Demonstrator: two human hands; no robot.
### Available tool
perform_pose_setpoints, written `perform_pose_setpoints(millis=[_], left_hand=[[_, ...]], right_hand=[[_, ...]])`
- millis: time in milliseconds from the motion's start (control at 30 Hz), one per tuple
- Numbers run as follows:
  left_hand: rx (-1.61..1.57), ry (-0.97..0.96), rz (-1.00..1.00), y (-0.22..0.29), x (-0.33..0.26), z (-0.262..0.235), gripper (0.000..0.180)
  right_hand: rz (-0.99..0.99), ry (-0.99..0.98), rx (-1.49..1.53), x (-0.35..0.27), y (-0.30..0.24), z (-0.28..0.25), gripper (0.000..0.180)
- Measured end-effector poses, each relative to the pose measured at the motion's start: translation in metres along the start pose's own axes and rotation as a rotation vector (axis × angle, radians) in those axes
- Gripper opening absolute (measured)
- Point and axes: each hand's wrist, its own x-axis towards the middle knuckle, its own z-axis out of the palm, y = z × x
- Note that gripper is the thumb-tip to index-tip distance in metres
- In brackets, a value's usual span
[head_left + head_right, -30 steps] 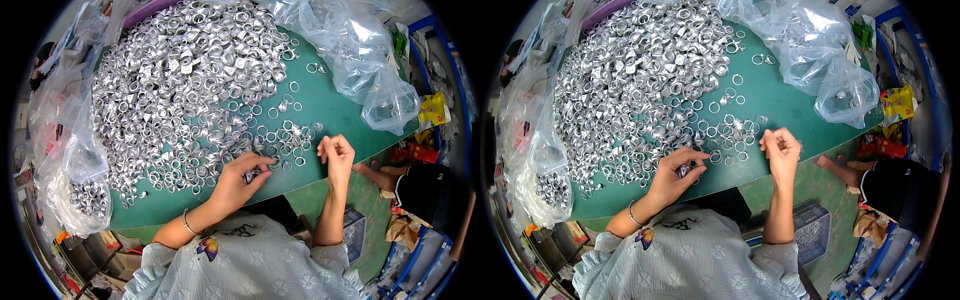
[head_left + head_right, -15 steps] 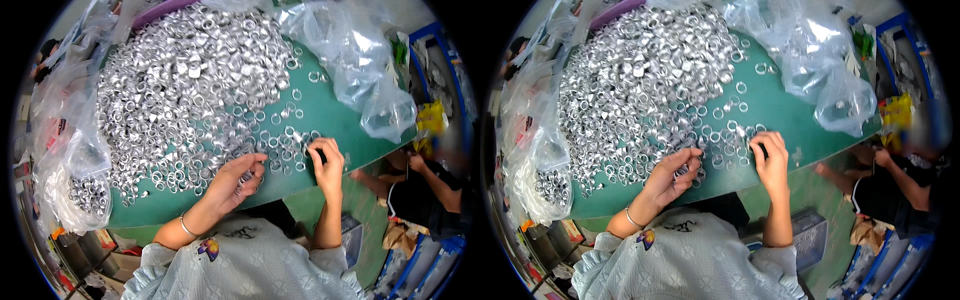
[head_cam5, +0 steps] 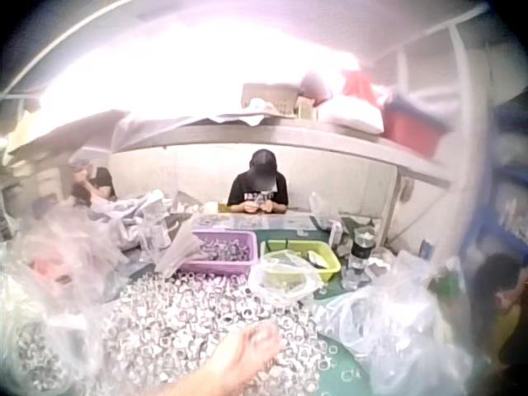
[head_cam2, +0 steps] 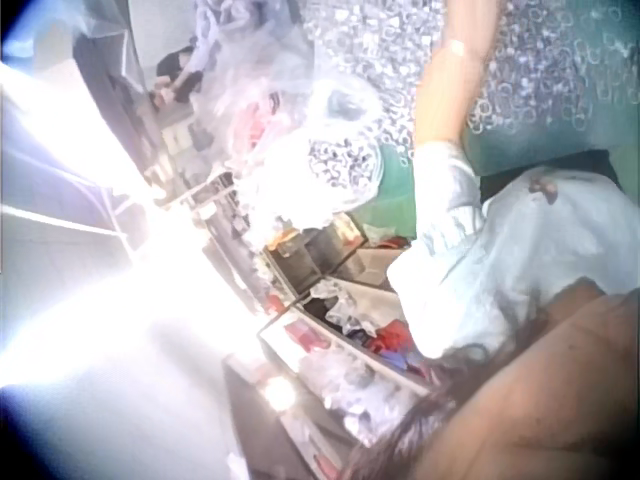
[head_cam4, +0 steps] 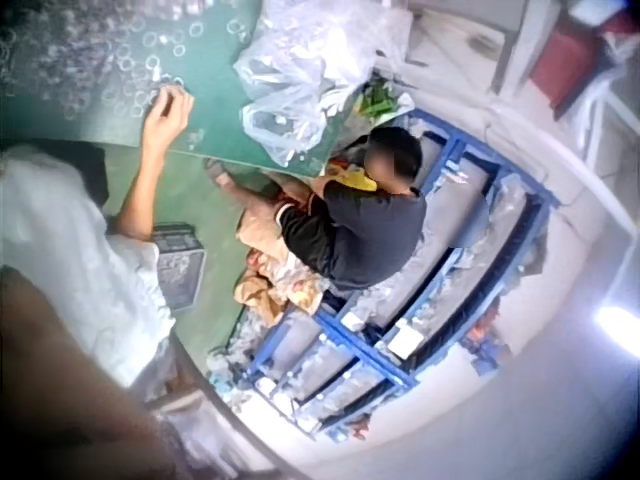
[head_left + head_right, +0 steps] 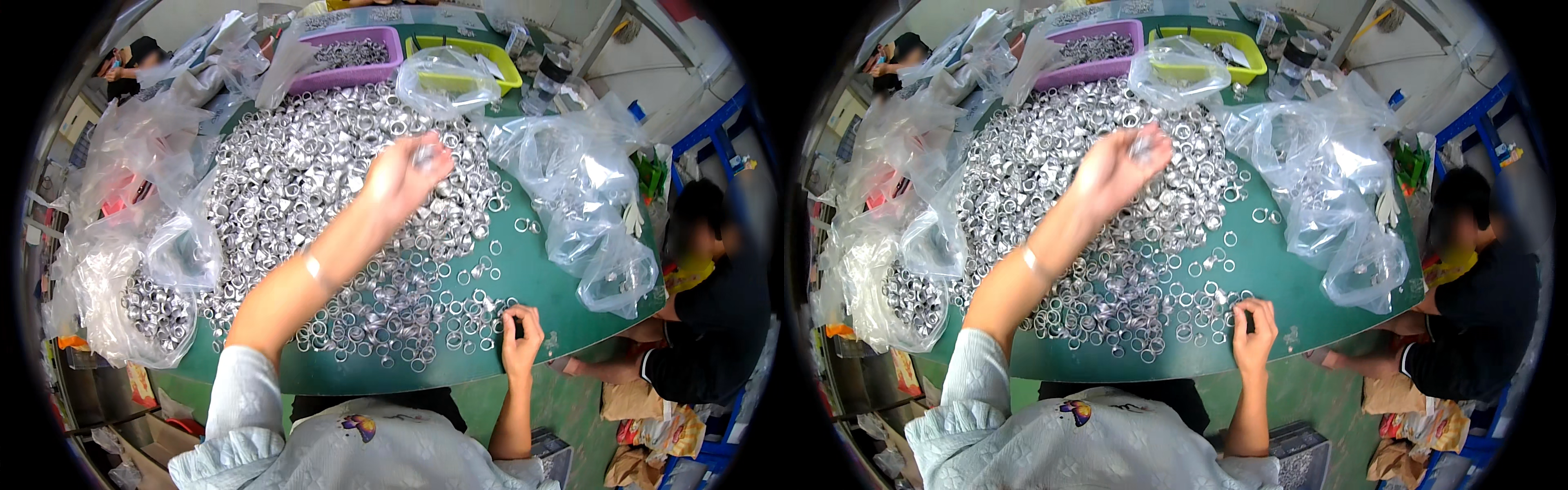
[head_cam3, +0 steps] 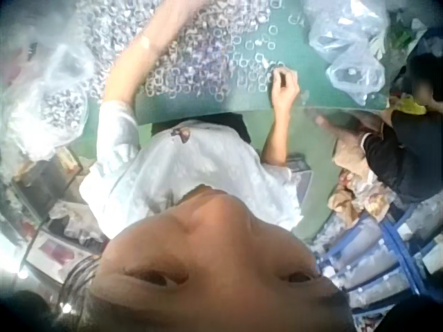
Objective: The person sorts small silver metal ring-shaped and tab-shaped components on a green table by hand. They pick up individual pieces from a large pile, inspect them, and group them together before putting some into a clear plastic bag.
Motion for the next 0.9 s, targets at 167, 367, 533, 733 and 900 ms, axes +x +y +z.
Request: perform_pose_setpoints(millis=[167,367,533,733,900], left_hand=[[0.042,-0.169,0.059,0.036,0.079,0.018,0.033],[0.178,0.082,0.141,0.046,0.137,0.041,0.031],[0.188,0.142,0.120,0.042,0.138,0.036,0.018],[0.957,-0.166,0.332,-0.010,-0.016,0.023,0.029],[1.774,-0.613,0.488,-0.076,-0.081,-0.053,0.025]], right_hand=[[-0.030,-0.025,0.040,-0.002,0.002,0.006,0.005],[-0.053,0.016,0.042,0.002,0.003,0.002,0.006],[0.100,0.027,0.169,0.001,0.006,0.004,0.005],[-0.013,-0.134,0.018,-0.001,-0.009,-0.017,0.011],[0.059,-0.068,-0.039,0.014,-0.002,-0.026,0.013]])
